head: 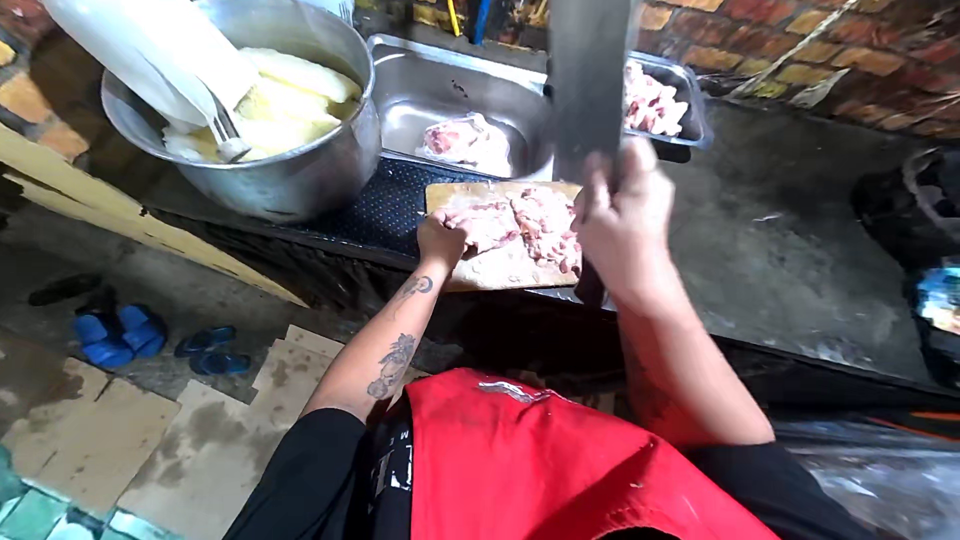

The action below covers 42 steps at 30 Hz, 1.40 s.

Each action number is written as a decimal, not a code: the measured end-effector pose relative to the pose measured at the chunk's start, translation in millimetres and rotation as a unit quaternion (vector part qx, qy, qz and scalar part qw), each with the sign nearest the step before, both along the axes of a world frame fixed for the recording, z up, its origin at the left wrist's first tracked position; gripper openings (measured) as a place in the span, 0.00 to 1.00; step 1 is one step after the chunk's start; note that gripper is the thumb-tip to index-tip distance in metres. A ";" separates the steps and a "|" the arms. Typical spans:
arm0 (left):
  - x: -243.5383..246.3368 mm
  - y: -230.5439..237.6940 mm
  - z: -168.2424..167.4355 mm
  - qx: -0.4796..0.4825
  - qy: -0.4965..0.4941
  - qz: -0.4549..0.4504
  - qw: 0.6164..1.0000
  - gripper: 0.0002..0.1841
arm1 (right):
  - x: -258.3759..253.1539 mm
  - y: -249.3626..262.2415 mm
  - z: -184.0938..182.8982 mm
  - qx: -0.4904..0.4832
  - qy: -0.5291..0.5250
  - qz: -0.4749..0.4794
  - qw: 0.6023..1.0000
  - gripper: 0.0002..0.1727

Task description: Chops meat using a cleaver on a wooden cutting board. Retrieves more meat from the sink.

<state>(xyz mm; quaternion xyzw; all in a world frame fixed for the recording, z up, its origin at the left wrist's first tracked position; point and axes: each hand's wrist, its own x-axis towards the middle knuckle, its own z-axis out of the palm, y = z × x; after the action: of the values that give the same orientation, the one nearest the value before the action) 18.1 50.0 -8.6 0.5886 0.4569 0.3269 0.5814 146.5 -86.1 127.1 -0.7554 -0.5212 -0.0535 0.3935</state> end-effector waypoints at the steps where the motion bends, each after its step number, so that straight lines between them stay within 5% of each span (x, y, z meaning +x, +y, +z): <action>1: 0.1 1.2 -3.3 0.009 -0.014 0.001 1.000 0.17 | 0.7 0.2 13.6 0.069 -0.007 0.016 0.997 0.17; 3: 3.3 4.1 -9.7 0.002 -0.038 0.012 0.999 0.16 | 1.6 2.3 32.6 0.179 -0.022 0.043 0.983 0.16; 5: 4.0 4.0 -7.2 -0.003 -0.038 0.015 0.999 0.15 | -1.9 3.6 31.6 0.185 -0.031 0.039 0.981 0.17; 8: 2.3 3.6 -4.4 0.014 -0.019 0.008 1.000 0.14 | -10.6 3.1 -16.9 -0.140 0.026 -0.029 0.989 0.17; 10: 2.9 2.6 -7.0 0.014 -0.023 0.014 1.000 0.13 | 0.2 10.3 -61.6 -0.365 0.081 -0.032 0.927 0.20; 12: 3.9 12.9 -5.9 0.030 -0.014 0.013 0.999 0.13 | 12.6 22.4 -69.2 -0.433 0.098 -0.014 0.896 0.23; 24: -2.0 15.6 0.6 0.083 0.113 -0.063 0.988 0.12 | -1.4 45.3 -65.2 -0.461 0.053 -0.022 0.885 0.20; 32: -13.3 15.0 -2.6 0.106 0.103 -0.032 0.988 0.09 | -17.5 -17.8 -53.2 -0.535 0.013 -0.034 0.844 0.17; 42: -21.2 18.8 -3.4 0.076 0.095 -0.047 0.991 0.10 | 27.3 105.5 -69.3 -0.420 0.120 0.032 0.899 0.16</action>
<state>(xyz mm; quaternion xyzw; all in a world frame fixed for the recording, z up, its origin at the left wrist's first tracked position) -3.1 68.8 -12.0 0.6803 0.4556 0.2754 0.5038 173.8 19.4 57.8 -0.8342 -0.4679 0.2737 0.1011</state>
